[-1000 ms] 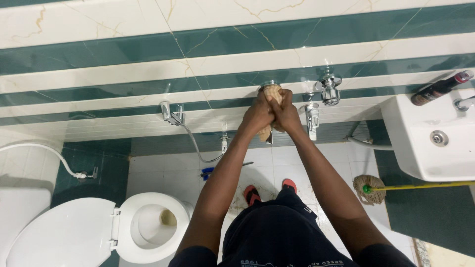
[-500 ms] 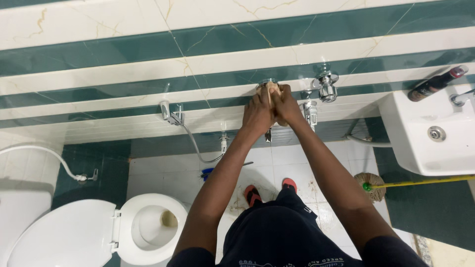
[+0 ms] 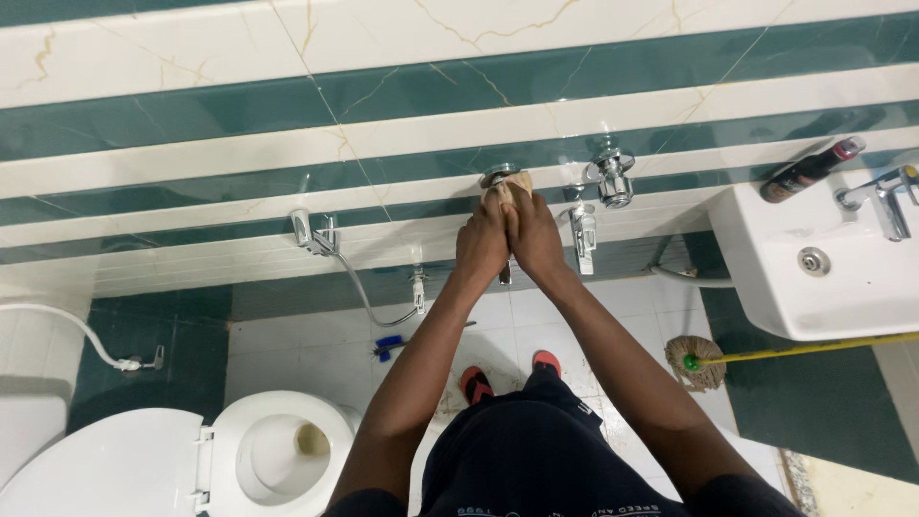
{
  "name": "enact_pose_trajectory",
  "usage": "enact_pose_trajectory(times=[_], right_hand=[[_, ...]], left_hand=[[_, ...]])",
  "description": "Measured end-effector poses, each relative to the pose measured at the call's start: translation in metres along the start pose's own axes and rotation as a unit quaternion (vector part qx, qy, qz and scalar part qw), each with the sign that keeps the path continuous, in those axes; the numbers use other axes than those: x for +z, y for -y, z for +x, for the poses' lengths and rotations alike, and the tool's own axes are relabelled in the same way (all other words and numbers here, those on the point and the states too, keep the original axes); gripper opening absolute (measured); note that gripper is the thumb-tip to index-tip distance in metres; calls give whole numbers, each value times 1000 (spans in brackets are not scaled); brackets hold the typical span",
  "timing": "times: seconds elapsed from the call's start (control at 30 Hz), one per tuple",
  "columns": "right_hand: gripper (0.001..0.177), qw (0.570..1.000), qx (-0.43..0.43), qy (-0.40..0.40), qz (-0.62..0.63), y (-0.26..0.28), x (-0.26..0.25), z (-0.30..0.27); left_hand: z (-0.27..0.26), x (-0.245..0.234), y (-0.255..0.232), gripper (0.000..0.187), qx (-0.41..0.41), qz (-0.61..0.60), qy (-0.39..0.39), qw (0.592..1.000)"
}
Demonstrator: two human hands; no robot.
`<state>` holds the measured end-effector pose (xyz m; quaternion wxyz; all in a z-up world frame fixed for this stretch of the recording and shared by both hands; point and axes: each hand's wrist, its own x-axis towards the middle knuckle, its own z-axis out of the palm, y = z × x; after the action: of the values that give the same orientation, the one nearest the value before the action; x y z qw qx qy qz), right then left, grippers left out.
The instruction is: The person wipes a bathroom sink faucet and multiple wall-mounted faucets using a cloth by hand.
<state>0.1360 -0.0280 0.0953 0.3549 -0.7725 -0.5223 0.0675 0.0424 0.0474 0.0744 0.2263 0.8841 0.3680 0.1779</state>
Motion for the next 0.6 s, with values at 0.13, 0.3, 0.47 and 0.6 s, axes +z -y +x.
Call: enact_pose_trajectory(times=[0.13,0.3,0.47,0.6], right_hand=[[45,999,-33,-9,29,-1,-9,-19],[51,977,29,37,206,-4,-5,6],[53,985,25,21,170,-4,-3,-23],[57,958,96,91,256,-11,-8,-3]], left_hand=[[-28,1,-2,69,-10,-47,-21,999],[-9,4,-4,75,48,-88,-122,987],[-26,6,2,73,-15,-143,-55,988],[-18,2,-1,71,35,-104,-91,990]])
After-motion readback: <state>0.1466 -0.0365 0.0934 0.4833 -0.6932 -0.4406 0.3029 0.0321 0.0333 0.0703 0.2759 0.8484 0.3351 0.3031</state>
